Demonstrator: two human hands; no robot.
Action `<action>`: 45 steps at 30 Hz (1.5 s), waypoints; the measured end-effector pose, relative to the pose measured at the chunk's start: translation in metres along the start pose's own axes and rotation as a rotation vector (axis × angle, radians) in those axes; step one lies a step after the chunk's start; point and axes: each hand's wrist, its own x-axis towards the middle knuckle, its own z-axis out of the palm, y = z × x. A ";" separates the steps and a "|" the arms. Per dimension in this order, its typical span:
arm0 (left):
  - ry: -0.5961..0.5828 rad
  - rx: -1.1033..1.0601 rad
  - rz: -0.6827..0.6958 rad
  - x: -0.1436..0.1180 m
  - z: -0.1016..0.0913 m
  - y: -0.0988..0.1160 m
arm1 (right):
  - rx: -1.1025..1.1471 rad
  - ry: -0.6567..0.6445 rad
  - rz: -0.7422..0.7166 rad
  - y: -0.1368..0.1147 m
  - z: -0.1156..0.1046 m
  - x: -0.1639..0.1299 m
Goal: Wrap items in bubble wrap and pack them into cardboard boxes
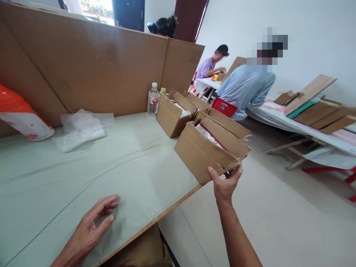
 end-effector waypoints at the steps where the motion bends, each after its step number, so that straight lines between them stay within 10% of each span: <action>1: -0.002 0.013 -0.008 -0.001 -0.001 0.001 | -0.022 0.003 -0.011 0.003 0.003 0.004; 9: -0.050 0.045 -0.070 -0.014 -0.006 -0.007 | -0.024 -0.032 -0.054 0.007 0.045 0.017; 17: 0.074 -0.031 -0.102 -0.032 0.002 -0.009 | -0.117 -0.061 -0.047 0.001 0.041 0.014; 26: 0.054 -0.056 -0.054 -0.030 0.000 0.003 | -0.221 -0.163 0.257 0.004 0.015 -0.074; 31: 0.041 -0.089 -0.069 -0.029 -0.004 0.009 | -0.299 -0.450 -0.074 -0.027 0.034 -0.108; 36: 0.039 -0.147 -0.105 -0.037 -0.011 0.013 | -0.186 -0.896 -0.505 -0.058 0.108 -0.147; 40: 0.144 -0.021 -0.043 -0.048 -0.060 0.009 | -0.040 -1.044 -0.847 -0.092 0.155 -0.194; 45: 0.811 0.568 0.013 -0.079 -0.213 0.010 | 0.045 -1.058 -0.975 -0.110 0.170 -0.221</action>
